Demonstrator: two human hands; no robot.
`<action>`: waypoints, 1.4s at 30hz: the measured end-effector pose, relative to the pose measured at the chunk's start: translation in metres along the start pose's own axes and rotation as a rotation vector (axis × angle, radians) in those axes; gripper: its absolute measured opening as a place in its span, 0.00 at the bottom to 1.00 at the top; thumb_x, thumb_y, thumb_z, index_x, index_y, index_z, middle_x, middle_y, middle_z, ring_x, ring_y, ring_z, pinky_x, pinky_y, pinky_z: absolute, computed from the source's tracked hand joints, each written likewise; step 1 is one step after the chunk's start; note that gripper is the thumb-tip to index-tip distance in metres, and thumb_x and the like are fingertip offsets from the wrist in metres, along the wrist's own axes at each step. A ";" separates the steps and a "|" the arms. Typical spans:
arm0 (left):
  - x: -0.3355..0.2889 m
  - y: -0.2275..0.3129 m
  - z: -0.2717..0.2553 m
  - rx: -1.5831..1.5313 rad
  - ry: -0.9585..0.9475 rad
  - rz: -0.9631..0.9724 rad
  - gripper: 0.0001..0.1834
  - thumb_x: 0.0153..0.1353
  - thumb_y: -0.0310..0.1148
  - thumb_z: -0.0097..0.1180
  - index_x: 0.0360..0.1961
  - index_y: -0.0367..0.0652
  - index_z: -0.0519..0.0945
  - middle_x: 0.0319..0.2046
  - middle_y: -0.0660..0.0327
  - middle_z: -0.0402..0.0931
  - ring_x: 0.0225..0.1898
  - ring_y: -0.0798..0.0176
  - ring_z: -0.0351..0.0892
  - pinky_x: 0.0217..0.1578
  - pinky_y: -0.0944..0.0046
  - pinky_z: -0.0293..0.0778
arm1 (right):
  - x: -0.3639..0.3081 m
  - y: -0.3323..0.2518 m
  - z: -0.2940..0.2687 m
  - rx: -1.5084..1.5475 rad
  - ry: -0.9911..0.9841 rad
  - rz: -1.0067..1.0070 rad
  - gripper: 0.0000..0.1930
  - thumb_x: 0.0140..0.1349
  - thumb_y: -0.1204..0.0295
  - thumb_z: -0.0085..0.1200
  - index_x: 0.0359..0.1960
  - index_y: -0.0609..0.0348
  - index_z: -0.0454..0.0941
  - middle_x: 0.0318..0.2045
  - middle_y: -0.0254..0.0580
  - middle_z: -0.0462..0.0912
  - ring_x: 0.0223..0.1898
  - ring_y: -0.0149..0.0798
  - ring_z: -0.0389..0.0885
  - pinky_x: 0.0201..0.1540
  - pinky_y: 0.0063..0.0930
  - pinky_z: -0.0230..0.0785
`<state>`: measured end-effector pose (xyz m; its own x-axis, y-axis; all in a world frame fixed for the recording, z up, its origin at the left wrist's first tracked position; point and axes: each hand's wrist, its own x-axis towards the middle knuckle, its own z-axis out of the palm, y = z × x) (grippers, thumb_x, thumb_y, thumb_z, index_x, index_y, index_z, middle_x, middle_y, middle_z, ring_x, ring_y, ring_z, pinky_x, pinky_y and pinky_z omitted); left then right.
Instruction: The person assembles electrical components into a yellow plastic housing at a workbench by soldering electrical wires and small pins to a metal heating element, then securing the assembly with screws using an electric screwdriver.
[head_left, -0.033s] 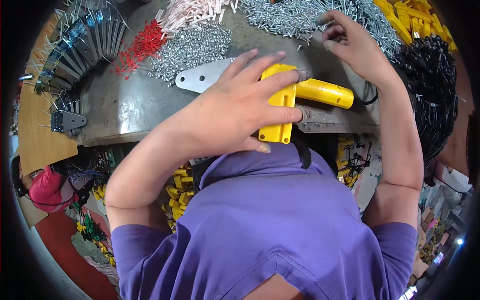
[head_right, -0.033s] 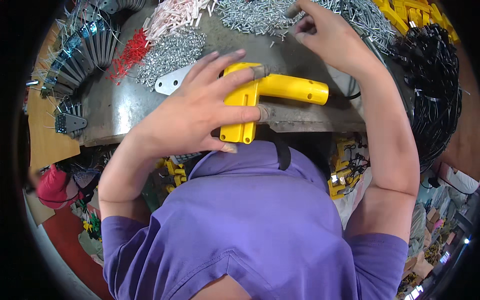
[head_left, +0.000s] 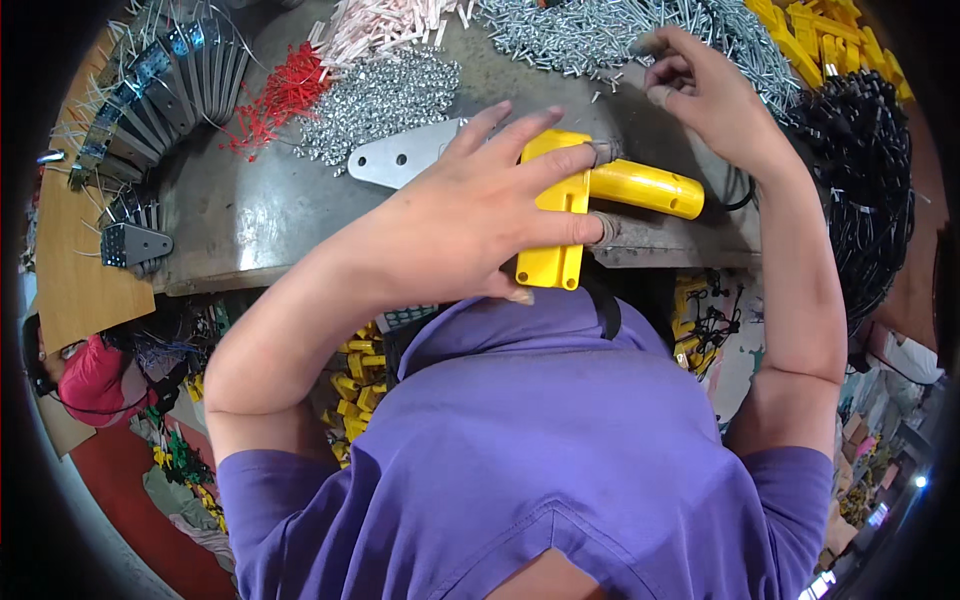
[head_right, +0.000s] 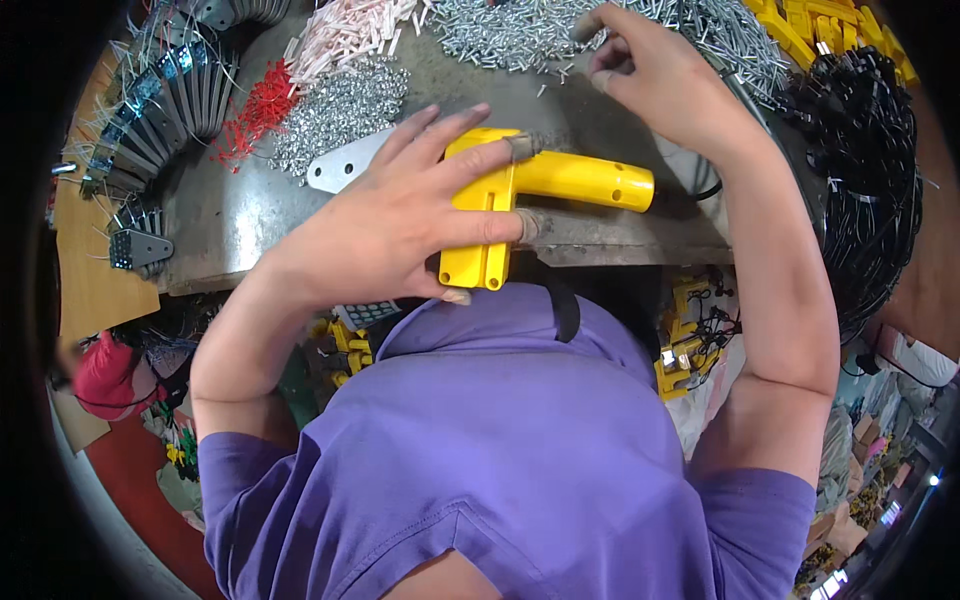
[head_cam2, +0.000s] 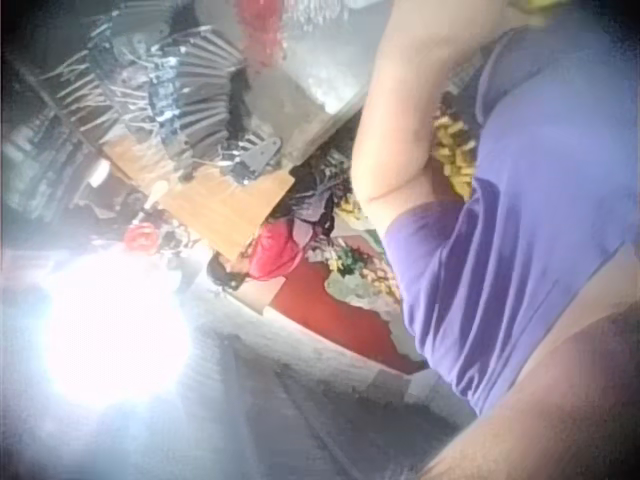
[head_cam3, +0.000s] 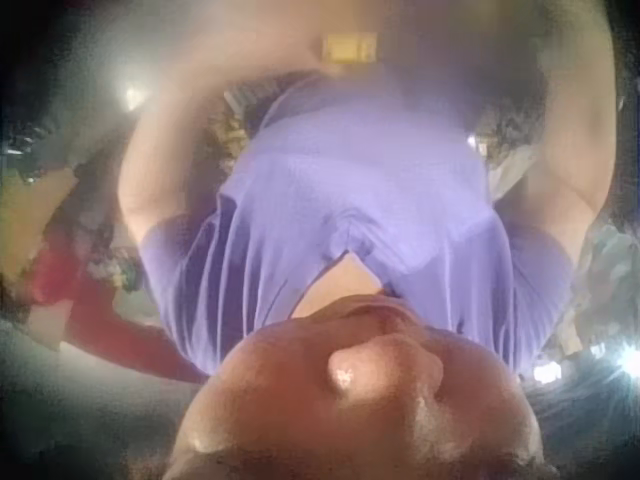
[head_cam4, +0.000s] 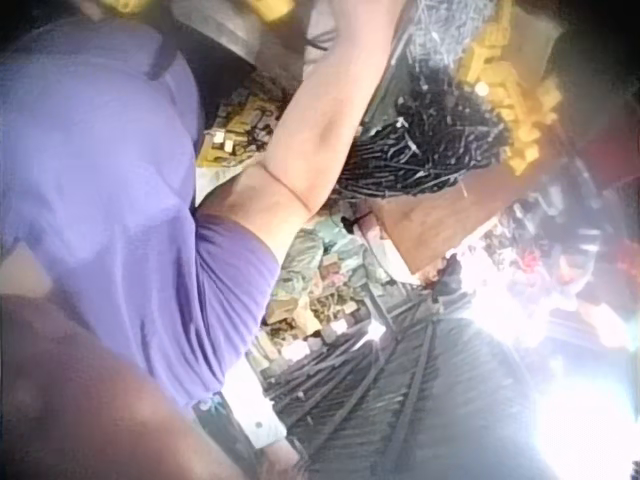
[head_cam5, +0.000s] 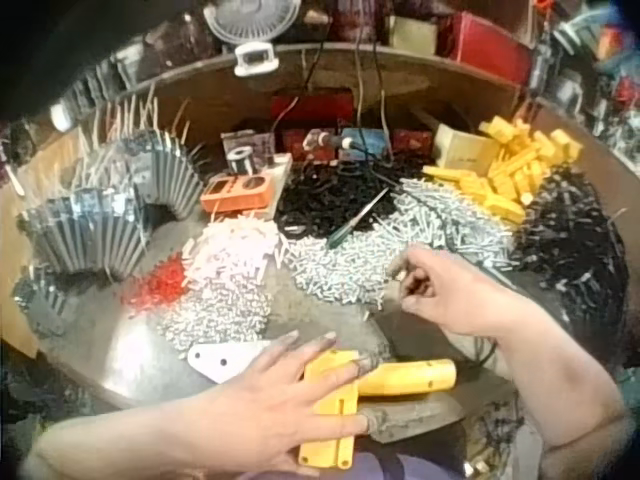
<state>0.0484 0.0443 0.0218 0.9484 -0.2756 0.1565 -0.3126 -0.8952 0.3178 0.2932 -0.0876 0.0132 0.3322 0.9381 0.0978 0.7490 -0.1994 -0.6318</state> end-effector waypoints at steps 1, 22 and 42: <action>0.005 -0.003 0.001 0.000 -0.001 0.010 0.36 0.30 0.43 0.74 0.48 0.58 0.77 0.62 0.57 0.61 0.60 0.43 0.61 0.58 0.41 0.62 | -0.001 0.004 0.004 -0.003 0.007 0.006 0.15 0.58 0.80 0.53 0.48 0.60 0.72 0.33 0.38 0.80 0.36 0.29 0.79 0.38 0.25 0.71; 0.019 0.005 0.013 0.022 -0.010 -0.074 0.32 0.40 0.51 0.67 0.49 0.55 0.75 0.63 0.55 0.60 0.57 0.35 0.61 0.55 0.40 0.62 | -0.023 -0.013 -0.030 0.141 -0.330 0.027 0.21 0.52 0.79 0.55 0.50 0.58 0.72 0.31 0.40 0.81 0.35 0.31 0.80 0.39 0.25 0.72; 0.018 0.005 0.015 0.020 0.030 -0.087 0.32 0.40 0.52 0.67 0.48 0.55 0.74 0.61 0.55 0.62 0.57 0.35 0.61 0.55 0.40 0.62 | -0.005 0.001 -0.030 0.315 -0.494 0.127 0.26 0.52 0.78 0.57 0.55 0.59 0.69 0.29 0.37 0.80 0.36 0.26 0.77 0.41 0.22 0.70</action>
<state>0.0650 0.0291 0.0120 0.9699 -0.1862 0.1568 -0.2275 -0.9222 0.3126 0.3092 -0.1013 0.0356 0.0454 0.9479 -0.3152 0.4900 -0.2961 -0.8199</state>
